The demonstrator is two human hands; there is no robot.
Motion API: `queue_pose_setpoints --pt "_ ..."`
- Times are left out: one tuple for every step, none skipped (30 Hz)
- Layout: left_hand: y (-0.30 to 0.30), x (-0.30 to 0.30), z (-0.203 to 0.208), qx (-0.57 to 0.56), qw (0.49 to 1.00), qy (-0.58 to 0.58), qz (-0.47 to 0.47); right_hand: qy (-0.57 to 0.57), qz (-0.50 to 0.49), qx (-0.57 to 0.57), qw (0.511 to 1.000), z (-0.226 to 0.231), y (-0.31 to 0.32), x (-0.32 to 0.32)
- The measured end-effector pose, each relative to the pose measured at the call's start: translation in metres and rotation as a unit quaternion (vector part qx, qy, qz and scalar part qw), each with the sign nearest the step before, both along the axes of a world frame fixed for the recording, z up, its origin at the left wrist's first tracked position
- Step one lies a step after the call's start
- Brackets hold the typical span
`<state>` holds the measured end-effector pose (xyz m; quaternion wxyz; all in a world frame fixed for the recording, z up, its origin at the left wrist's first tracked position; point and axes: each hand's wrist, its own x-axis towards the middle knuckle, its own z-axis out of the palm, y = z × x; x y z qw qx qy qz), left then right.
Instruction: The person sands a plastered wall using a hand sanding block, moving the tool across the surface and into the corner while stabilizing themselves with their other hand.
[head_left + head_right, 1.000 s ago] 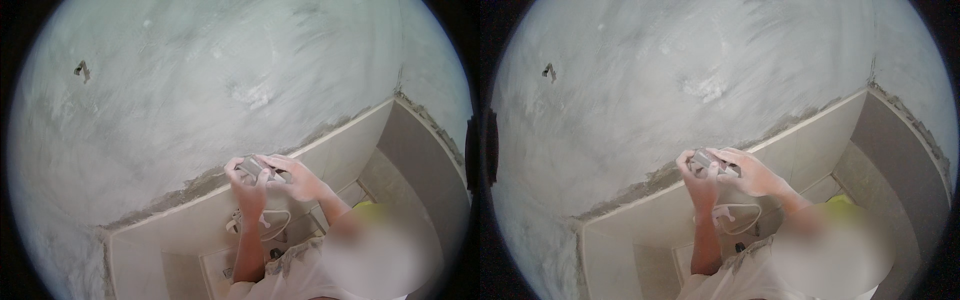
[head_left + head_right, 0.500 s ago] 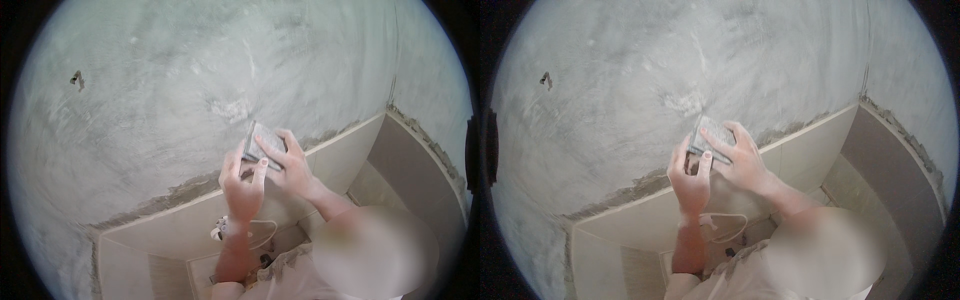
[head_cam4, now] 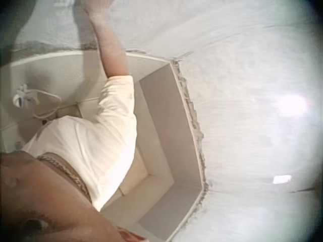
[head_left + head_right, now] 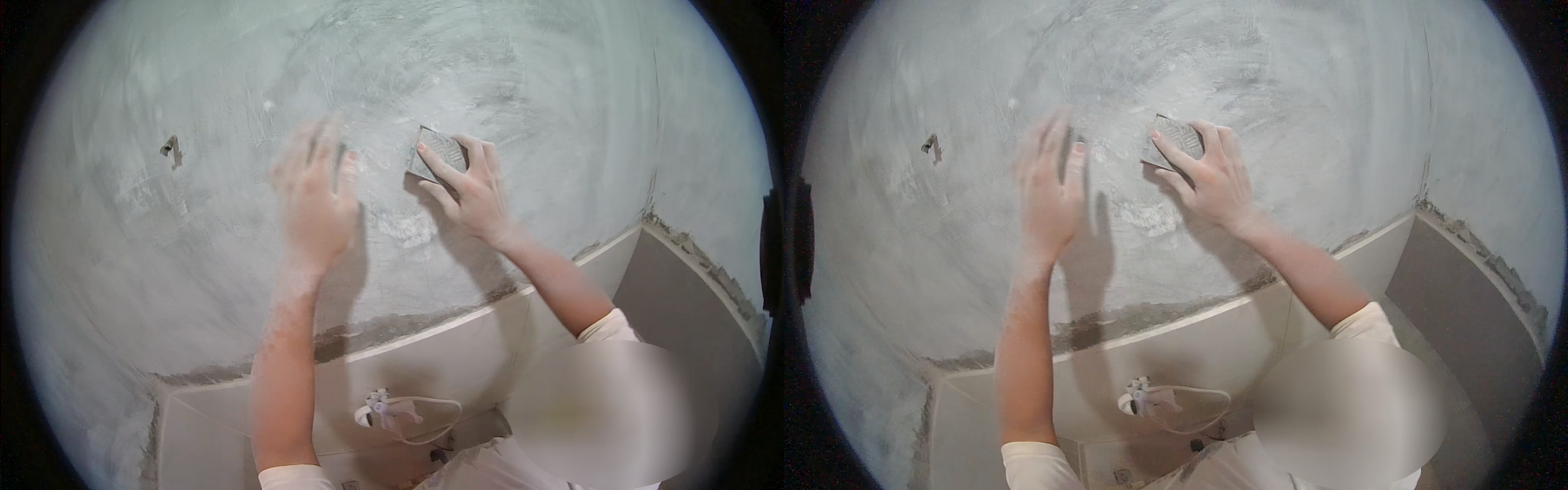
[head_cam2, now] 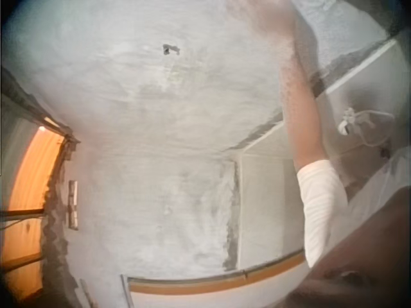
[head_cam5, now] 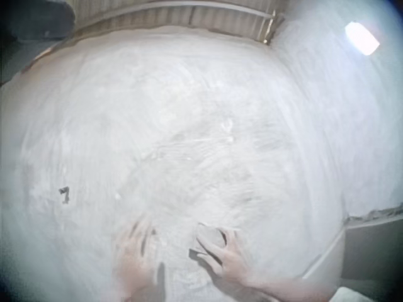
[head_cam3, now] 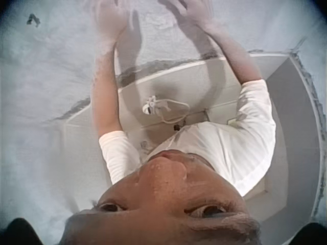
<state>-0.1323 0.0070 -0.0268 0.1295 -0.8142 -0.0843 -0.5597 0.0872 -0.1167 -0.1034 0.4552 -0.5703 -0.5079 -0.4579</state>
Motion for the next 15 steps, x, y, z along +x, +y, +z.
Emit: queue_pose_setpoints --pt "0.012 -0.003 0.008 0.009 1.000 0.007 0.001 -0.058 -0.051 0.004 0.997 0.001 -0.003 0.018" --pt "0.025 -0.007 0.012 0.042 0.998 -0.014 0.050 -0.125 -0.103 -0.002 0.987 0.008 -0.005 0.022" --pt "0.034 -0.006 0.016 0.077 0.992 -0.034 0.097 -0.028 -0.118 0.020 0.992 0.012 -0.008 0.025" --pt "0.041 0.001 0.020 0.077 0.992 -0.036 0.096 -0.030 -0.119 0.021 0.992 0.014 -0.004 0.021" --pt "0.047 0.010 0.018 0.078 0.989 -0.074 0.100 0.072 -0.131 0.068 0.986 0.017 0.005 0.010" --pt "0.056 0.015 0.016 0.077 0.985 -0.109 0.111 0.175 -0.137 0.113 0.969 0.014 0.019 -0.008" --pt "0.059 0.024 0.020 0.060 0.985 -0.121 0.105 0.105 -0.084 0.093 0.987 0.008 0.031 -0.037" --pt "0.057 0.035 0.026 0.094 0.980 -0.138 0.113 0.006 -0.059 0.053 0.997 -0.010 0.037 -0.032" --pt "0.054 0.043 0.031 0.131 0.972 -0.150 0.122 -0.089 -0.026 0.014 0.996 -0.025 0.042 -0.029" --pt "0.053 0.044 0.031 0.118 0.975 -0.151 0.115 -0.162 -0.024 -0.013 0.986 -0.037 0.039 -0.025" --pt "0.050 0.045 0.034 0.128 0.971 -0.161 0.122 -0.163 -0.037 -0.024 0.986 -0.029 0.027 -0.014" --pt "0.049 0.047 0.035 0.143 0.967 -0.164 0.130 -0.099 -0.115 -0.025 0.988 -0.012 0.009 0.001" --pt "0.050 0.053 0.032 0.137 0.972 -0.154 0.115 -0.029 -0.196 -0.027 0.980 0.000 -0.008 0.019" --pt "0.053 0.051 0.032 0.158 0.965 -0.156 0.140 0.042 -0.182 0.058 0.981 0.015 -0.014 0.037" --pt "0.054 0.055 0.031 0.176 0.958 -0.164 0.157 0.105 -0.176 0.144 0.968 0.025 -0.024 0.051"
